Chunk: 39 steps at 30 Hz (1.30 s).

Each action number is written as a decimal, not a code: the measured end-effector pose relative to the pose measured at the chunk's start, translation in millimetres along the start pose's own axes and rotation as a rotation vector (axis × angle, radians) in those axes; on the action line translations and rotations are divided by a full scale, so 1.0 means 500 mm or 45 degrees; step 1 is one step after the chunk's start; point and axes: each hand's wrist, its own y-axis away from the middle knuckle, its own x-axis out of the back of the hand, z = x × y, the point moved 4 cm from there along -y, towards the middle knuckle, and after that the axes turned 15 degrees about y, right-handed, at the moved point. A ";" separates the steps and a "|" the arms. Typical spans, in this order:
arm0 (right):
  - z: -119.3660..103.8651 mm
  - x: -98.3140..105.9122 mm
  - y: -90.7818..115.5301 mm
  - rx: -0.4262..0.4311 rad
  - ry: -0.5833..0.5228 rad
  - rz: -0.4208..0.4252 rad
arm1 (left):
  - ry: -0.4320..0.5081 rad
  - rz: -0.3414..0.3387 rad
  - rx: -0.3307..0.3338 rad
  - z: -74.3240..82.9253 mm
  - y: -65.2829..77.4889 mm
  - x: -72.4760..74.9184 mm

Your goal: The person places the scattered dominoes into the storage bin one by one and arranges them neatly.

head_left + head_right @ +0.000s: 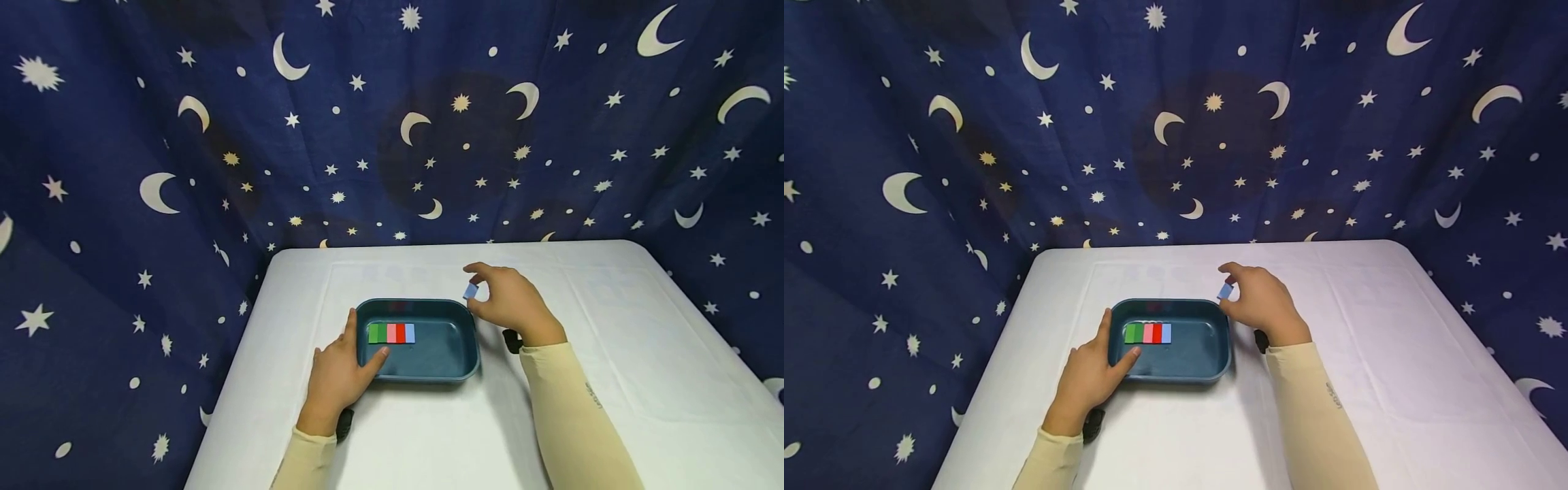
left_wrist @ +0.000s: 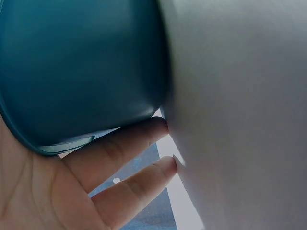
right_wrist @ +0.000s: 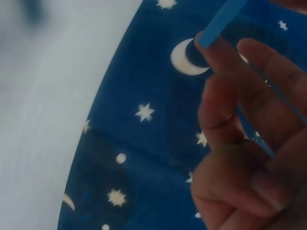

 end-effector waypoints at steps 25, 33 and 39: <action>-0.155 -0.040 -0.062 0.208 -0.176 0.065 | 0.008 -0.002 0.012 0.002 -0.001 -0.001; -0.176 -0.095 -0.062 0.282 -0.211 -0.091 | 0.008 0.002 0.009 0.001 -0.001 -0.004; -0.189 -0.110 -0.060 0.299 -0.154 -0.239 | 0.002 0.011 0.001 0.001 -0.001 0.001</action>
